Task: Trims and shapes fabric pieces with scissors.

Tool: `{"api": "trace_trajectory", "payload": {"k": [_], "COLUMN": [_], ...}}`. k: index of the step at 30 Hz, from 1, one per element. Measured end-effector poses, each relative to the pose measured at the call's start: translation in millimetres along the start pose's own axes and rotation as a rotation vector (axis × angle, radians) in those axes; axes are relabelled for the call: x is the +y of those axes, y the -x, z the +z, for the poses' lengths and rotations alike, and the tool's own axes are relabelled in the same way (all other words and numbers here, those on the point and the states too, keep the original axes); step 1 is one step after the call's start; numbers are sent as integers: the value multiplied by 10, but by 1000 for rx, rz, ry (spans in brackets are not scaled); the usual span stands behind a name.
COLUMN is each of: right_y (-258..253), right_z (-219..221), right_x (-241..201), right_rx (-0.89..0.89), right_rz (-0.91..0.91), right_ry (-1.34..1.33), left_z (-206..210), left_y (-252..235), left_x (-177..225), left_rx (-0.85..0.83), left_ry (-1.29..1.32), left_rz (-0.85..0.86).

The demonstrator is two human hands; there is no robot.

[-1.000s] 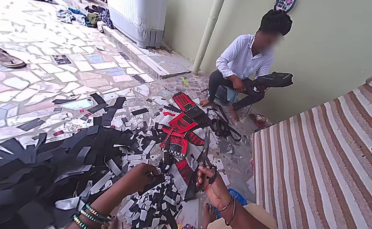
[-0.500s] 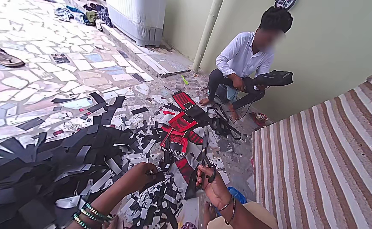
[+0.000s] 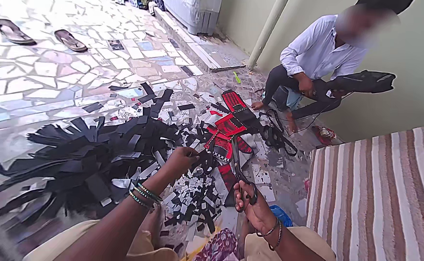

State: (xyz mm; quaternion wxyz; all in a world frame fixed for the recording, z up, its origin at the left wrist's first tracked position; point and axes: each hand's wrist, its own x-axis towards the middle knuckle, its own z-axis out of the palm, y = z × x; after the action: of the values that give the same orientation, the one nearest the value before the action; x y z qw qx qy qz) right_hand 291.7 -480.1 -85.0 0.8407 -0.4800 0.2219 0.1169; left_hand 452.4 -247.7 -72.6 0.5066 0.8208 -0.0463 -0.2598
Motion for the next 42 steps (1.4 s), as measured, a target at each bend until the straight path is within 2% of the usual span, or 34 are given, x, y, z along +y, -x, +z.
{"api": "trace_trajectory", "payload": {"k": [3,6,13,20,27,42], "right_y": [23,43,7,-5,-13,28], "right_z": [-69,-75,-62,-118,-98,-52], "right_x": [107,138,189,189,218,245], "right_rx": [-214,-379,-334,-348,-385,-390], "right_rz": [-24,-88,-232,-215,-217,-139], "right_ry": [192,475,830,857,954,837], "left_z": [-90,-190,-290,-324,-240,-92], "left_y": [18,-9,49,57,0,0], "left_x": [40,43,92,108,60,79], "left_rx": [55,29,31,45,-50,-172], "left_ry": [65,83,149,161,77,7], "left_rz": [3,-14,-33,-19,-20,-117]}}
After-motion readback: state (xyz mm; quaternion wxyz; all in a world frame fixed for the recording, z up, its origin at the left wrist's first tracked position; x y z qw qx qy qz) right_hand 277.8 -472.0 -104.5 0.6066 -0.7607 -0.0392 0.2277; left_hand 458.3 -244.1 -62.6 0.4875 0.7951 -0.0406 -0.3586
